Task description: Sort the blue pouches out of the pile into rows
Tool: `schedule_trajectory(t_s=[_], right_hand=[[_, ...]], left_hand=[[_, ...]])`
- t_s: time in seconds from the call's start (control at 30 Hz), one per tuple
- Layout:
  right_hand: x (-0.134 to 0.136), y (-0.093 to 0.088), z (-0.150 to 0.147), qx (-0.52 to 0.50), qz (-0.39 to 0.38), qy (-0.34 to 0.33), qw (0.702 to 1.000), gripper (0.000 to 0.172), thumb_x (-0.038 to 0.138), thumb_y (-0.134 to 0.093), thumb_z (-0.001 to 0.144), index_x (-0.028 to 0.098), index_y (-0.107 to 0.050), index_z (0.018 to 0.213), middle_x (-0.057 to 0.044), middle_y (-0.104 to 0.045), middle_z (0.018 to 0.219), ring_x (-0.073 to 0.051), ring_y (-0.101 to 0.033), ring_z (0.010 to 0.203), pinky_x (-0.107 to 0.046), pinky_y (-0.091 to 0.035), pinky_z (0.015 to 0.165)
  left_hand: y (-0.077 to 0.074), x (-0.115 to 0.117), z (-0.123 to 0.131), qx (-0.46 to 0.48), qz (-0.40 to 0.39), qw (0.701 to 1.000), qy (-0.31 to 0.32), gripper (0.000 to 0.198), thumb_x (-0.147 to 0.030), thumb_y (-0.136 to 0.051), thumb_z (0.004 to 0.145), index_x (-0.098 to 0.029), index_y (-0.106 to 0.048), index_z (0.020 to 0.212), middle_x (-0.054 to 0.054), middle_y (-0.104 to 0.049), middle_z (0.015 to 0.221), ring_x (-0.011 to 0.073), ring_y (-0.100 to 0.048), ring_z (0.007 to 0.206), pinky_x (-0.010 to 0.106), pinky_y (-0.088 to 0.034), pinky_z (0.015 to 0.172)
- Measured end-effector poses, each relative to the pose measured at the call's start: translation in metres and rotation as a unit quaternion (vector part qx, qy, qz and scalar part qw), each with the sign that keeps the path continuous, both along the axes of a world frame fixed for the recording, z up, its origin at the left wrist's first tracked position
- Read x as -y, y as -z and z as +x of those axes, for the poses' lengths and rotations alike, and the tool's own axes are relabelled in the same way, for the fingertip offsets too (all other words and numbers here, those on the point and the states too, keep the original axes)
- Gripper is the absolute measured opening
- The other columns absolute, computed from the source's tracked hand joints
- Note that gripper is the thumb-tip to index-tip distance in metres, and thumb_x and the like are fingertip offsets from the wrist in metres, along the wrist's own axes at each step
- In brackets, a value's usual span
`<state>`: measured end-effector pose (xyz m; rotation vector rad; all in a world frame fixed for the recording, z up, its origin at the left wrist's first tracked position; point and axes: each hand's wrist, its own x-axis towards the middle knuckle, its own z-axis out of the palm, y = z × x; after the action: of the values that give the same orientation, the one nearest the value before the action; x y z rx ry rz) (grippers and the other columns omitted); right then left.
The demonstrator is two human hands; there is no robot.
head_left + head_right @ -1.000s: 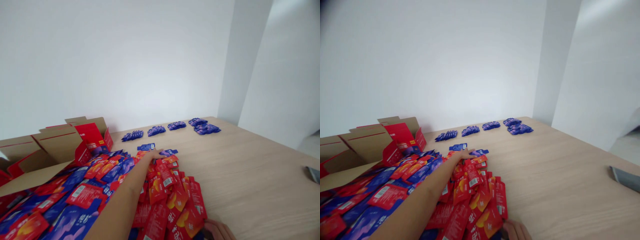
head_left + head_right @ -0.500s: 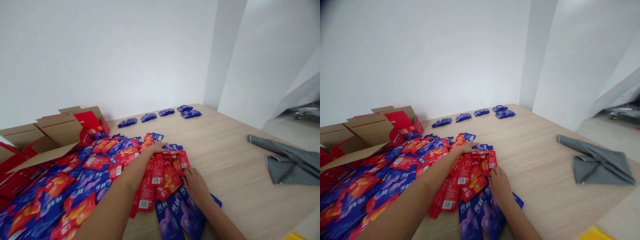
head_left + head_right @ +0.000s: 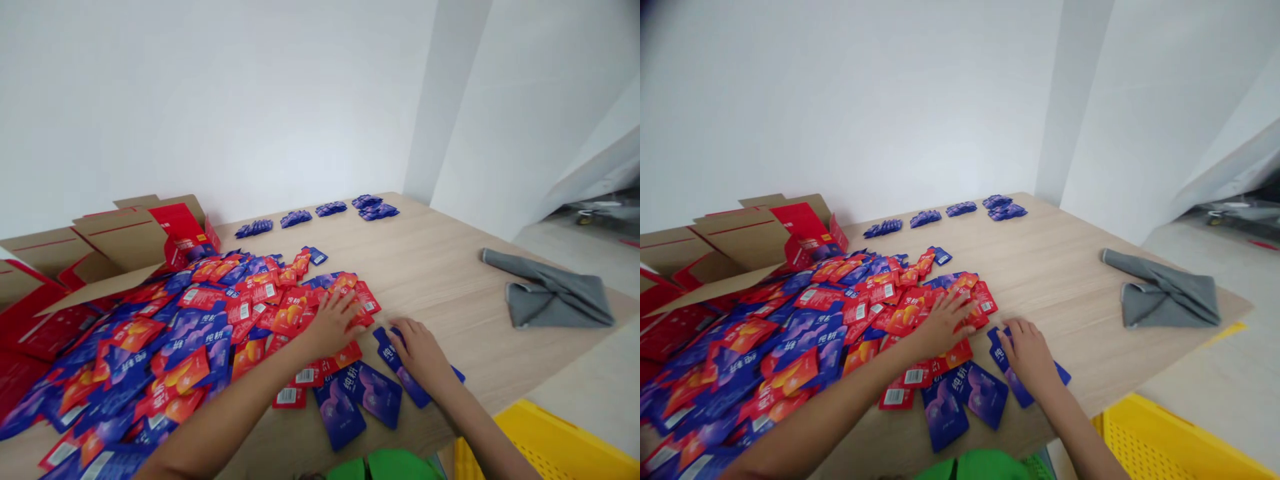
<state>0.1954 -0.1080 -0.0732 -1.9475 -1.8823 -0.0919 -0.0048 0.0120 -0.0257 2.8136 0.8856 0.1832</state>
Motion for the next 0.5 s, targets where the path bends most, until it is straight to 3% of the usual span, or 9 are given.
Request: schedule_trajectory(t_s=[0.07, 0.17, 0.4, 0.5], right_hand=[[0.011, 0.003, -0.003, 0.01, -0.014, -0.037, 0.999, 0.037, 0.041, -0.042, 0.092, 0.023, -0.056, 0.122, -0.009, -0.059, 0.123, -0.025, -0.052, 0.114, -0.041, -0.041, 0.093], [0.019, 0.008, -0.003, 0.051, -0.037, -0.07, 0.996, 0.041, 0.041, -0.047, 0.089, 0.03, -0.052, 0.128, -0.006, -0.053, 0.135, -0.025, -0.044, 0.125, -0.045, -0.035, 0.101], [0.002, 0.008, 0.015, 0.091, -0.018, 0.015, 0.996, 0.041, 0.038, -0.042, 0.091, 0.021, -0.057, 0.125, -0.012, -0.053, 0.135, -0.029, -0.045, 0.124, -0.047, -0.035, 0.1], [0.005, -0.003, 0.0, 0.074, -0.004, -0.037, 0.997, 0.04, 0.038, -0.042, 0.092, 0.022, -0.058, 0.124, -0.011, -0.05, 0.138, -0.03, -0.04, 0.129, -0.05, -0.032, 0.102]], left_hand=[[0.008, 0.026, -0.01, -0.025, -0.004, 0.999, 0.043, 0.063, -0.064, -0.041, 0.085, -0.038, -0.034, 0.141, 0.001, -0.023, 0.155, 0.0366, -0.008, 0.143, 0.064, -0.012, 0.111], [0.015, 0.037, -0.03, -0.057, -0.02, 0.998, 0.027, 0.061, -0.063, -0.043, 0.084, -0.039, -0.037, 0.139, -0.001, -0.025, 0.154, 0.0393, -0.01, 0.142, 0.068, -0.009, 0.109], [0.003, 0.032, -0.076, -0.073, -0.043, 0.996, 0.009, 0.053, -0.041, -0.048, 0.087, -0.039, -0.037, 0.139, -0.004, -0.032, 0.151, 0.029, -0.011, 0.144, 0.059, -0.008, 0.114], [0.005, 0.036, -0.095, -0.064, -0.045, 0.997, 0.006, 0.054, -0.029, -0.047, 0.087, -0.038, -0.036, 0.14, -0.004, -0.037, 0.149, 0.0254, -0.011, 0.144, 0.059, -0.006, 0.114]])
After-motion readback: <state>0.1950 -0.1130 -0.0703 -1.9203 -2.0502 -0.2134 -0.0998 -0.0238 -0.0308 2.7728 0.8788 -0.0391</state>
